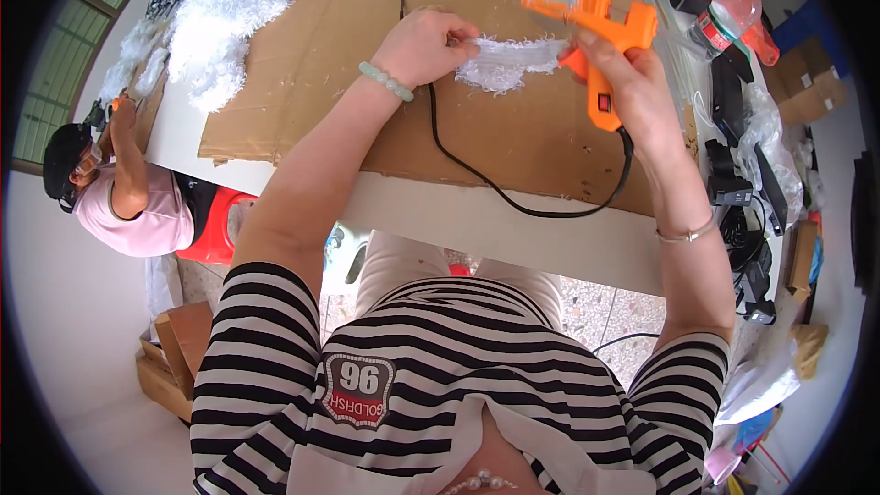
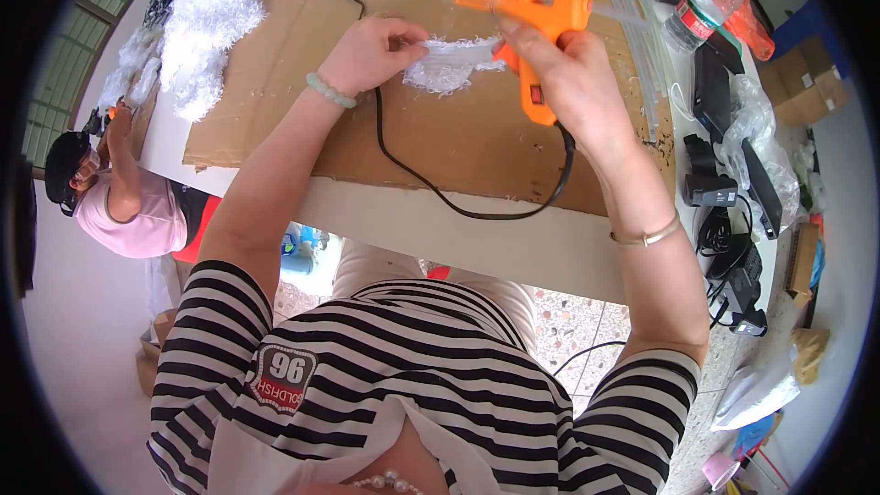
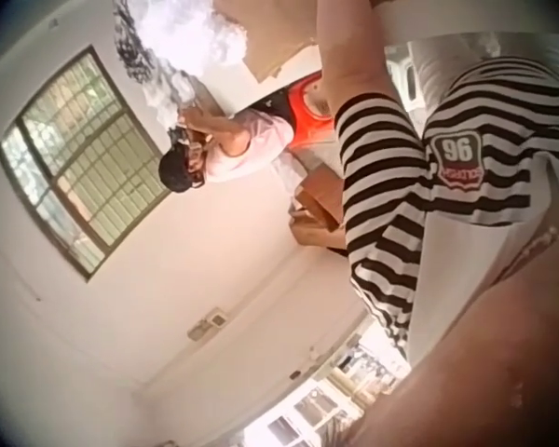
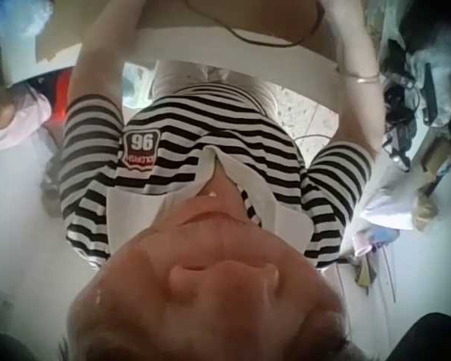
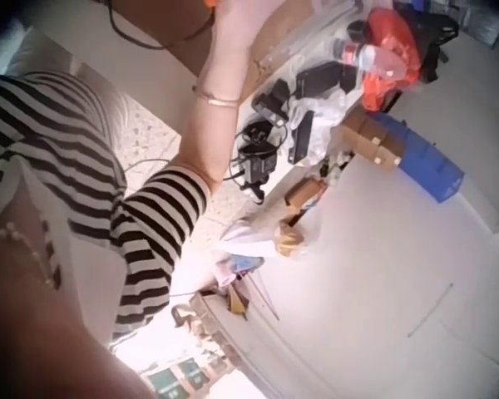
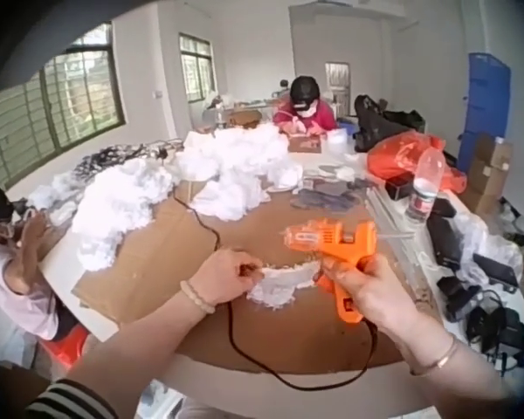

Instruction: Apply hot glue to pieces of white polyester fiber and press them onto a base material for assembly.

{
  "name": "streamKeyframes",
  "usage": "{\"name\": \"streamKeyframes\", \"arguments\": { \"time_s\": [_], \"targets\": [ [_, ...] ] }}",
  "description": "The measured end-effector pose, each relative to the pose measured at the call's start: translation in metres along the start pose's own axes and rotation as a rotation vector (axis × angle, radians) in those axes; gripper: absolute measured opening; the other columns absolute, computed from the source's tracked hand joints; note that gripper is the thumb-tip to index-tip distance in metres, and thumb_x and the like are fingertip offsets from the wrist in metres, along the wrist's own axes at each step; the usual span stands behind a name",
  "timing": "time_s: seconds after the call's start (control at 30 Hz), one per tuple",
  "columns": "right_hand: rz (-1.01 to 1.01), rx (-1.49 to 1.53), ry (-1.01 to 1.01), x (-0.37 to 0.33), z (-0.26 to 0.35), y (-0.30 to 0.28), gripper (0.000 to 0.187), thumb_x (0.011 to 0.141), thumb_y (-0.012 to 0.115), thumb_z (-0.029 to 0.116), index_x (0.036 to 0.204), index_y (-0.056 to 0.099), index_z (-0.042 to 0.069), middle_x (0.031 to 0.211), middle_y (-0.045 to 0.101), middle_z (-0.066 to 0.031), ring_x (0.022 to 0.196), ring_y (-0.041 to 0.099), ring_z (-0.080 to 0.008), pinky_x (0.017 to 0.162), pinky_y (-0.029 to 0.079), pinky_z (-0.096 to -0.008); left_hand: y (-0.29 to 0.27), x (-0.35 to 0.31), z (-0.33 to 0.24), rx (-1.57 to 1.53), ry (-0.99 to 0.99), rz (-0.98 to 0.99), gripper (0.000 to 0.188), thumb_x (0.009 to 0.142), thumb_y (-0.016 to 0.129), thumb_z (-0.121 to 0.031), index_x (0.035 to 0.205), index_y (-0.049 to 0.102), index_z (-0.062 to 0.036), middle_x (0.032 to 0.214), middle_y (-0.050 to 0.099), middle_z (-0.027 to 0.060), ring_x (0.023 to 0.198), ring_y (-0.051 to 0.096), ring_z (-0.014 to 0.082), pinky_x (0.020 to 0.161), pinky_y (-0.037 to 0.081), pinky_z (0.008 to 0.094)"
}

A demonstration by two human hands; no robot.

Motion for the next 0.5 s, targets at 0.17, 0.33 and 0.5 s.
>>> {"name": "streamKeyframes", "arguments": {
  "time_s": [0.17, 0.33, 0.5],
  "targets": [
    [0.112, -0.342, 0.052, -0.018, -0.023, 0.005, 0.024, 0.091, 0.057, 0.022, 0.103, 0.06, 0.002, 0.089, 0.064, -0.0028, 0.083, 0.057, -0.0095, 0.077, 0.044, -0.025, -0.001, 0.005, -0.001, 0.162, 0.088, -0.095, 0.015, 0.079, 0.061, -0.016, 0.085, 0.068, -0.0045, 0.081, 0.065, 0.0136, 0.075, 0.061, 0.0274, 0.068, 0.049, 0.0346],
    [0.11, -0.425, 0.154, -0.019, -0.032, 0.019, 0.024, 0.09, 0.058, 0.022, 0.104, 0.059, 0.001, 0.086, 0.063, 0.0002, 0.077, 0.053, -0.0057, 0.07, 0.042, -0.0228, -0.002, 0.004, 0.005, 0.084, 0.095, -0.113, 0.015, 0.08, 0.059, -0.015, 0.085, 0.068, -0.0044, 0.08, 0.065, 0.0131, 0.073, 0.06, 0.0288, 0.068, 0.048, 0.0359],
    [0.094, -0.426, 0.143, -0.012, -0.032, 0.026, 0.025, 0.09, 0.058, 0.023, 0.103, 0.06, 0.002, 0.082, 0.061, 0.0017, 0.069, 0.047, -0.0036, 0.06, 0.039, -0.0211, -0.001, 0.002, 0.007, 0.054, 0.115, -0.135, 0.015, 0.081, 0.056, -0.014, 0.085, 0.067, -0.0039, 0.08, 0.065, 0.0127, 0.073, 0.06, 0.0301, 0.067, 0.048, 0.0363]
  ]
}}
Point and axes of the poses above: each hand's wrist, its own x-axis towards the middle knuckle, its own y-axis out of the palm, z = x × y, the point moved 8 cm from there along x, towards the middle knuckle
